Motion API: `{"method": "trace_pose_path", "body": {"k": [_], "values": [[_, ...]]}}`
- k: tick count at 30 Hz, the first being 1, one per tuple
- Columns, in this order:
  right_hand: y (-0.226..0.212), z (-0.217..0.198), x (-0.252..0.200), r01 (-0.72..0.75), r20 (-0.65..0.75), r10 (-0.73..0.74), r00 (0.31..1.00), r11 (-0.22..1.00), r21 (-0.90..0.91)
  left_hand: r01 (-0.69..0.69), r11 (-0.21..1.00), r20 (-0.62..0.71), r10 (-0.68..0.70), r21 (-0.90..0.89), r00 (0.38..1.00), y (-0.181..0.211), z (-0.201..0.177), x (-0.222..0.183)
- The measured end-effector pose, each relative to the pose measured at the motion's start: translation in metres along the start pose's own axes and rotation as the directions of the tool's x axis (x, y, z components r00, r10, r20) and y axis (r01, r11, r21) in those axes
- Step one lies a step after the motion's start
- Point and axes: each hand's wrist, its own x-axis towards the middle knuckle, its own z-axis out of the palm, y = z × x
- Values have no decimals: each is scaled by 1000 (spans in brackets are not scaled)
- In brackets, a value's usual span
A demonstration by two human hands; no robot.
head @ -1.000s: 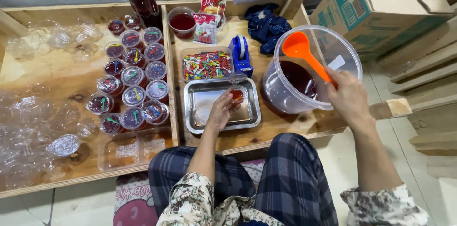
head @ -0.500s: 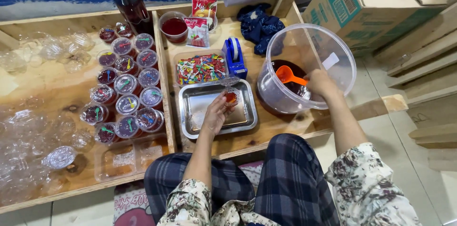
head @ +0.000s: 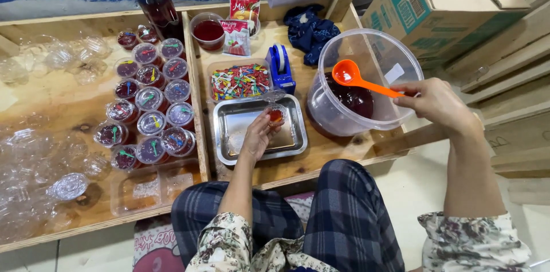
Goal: The person fills small plastic cups with a dark liquid from a large container using an orange scoop, then places a lid on each cup and seals it using a blue tape dispenser.
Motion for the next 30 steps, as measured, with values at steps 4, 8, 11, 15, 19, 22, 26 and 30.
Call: {"method": "trace_pose_path", "body": {"k": [4,8,11,15,19,22,26,30], "values": [[-15,-5,-20,103,2,-104,995,986,-133,2,999,-12,-2,44,1000,3,3,-2],[-34,12,-31,227,82,-218,973,965,-130,-12,999,13,12,43,1000,0,0,0],[-45,41,-30,236,125,-216,968,956,-176,-20,1000,-27,20,7,999,-10,-8,10],[-46,90,-15,308,157,-268,951,869,-387,-25,999,-66,23,-27,998,-14,-11,13],[-41,128,-6,317,124,-294,948,826,-466,-20,1000,-48,20,-13,999,-15,-14,14],[-41,140,-9,343,98,-341,935,800,-492,-26,999,-41,25,-29,999,-14,-12,15],[-37,147,-18,404,32,-434,900,807,-430,-34,999,-17,33,-25,999,-14,-12,16],[-32,152,-26,456,-62,-528,847,781,-427,-44,998,-28,43,-41,999,-16,-13,16]]}}
